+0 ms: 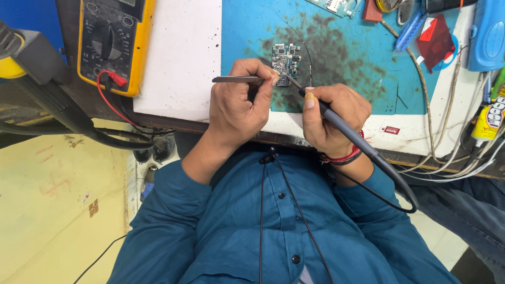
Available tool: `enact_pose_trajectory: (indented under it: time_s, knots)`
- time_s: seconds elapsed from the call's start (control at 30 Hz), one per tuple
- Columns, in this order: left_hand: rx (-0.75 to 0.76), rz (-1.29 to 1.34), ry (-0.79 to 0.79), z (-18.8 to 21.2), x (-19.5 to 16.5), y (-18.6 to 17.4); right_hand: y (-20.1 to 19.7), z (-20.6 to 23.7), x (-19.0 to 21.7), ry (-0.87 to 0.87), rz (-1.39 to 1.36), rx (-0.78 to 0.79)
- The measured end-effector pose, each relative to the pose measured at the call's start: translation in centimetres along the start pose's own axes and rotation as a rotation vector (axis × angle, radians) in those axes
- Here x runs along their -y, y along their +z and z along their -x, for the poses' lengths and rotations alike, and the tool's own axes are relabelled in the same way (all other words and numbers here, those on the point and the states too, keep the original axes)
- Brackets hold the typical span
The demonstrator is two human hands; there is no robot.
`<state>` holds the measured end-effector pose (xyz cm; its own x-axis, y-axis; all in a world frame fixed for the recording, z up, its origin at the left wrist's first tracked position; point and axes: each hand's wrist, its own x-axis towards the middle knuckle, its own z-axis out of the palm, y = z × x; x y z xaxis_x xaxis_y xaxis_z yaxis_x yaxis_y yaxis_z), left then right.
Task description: The person solders a small circuit board on a workbench, holding the board with one hand while applying a soldering iron to its components. They use a metal probe tool to steady and position parts on the board and reposition the board repeatedly while working on different areas.
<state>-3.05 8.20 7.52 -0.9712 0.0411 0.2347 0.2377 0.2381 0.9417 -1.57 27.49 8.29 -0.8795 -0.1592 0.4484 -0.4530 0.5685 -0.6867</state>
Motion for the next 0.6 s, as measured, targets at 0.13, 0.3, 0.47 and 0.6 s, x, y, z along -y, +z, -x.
enact_pose_trajectory:
  time_s: [0.13, 0.3, 0.47, 0.6]
  knots:
    - [0.003, 0.000, 0.006, -0.05, 0.09, -0.03, -0.05, 0.05, 0.05, 0.000, 0.006, 0.002]
    - [0.008, 0.008, 0.002, -0.01, 0.15, -0.03, -0.02, 0.04, 0.06, 0.006, 0.006, 0.002]
    - [0.010, 0.004, 0.001, 0.00, 0.17, -0.04, 0.04, 0.06, 0.12, 0.014, 0.008, 0.004]
    - [0.008, 0.010, -0.006, 0.05, 0.15, -0.06, 0.08, 0.06, 0.04, 0.009, 0.002, 0.002]
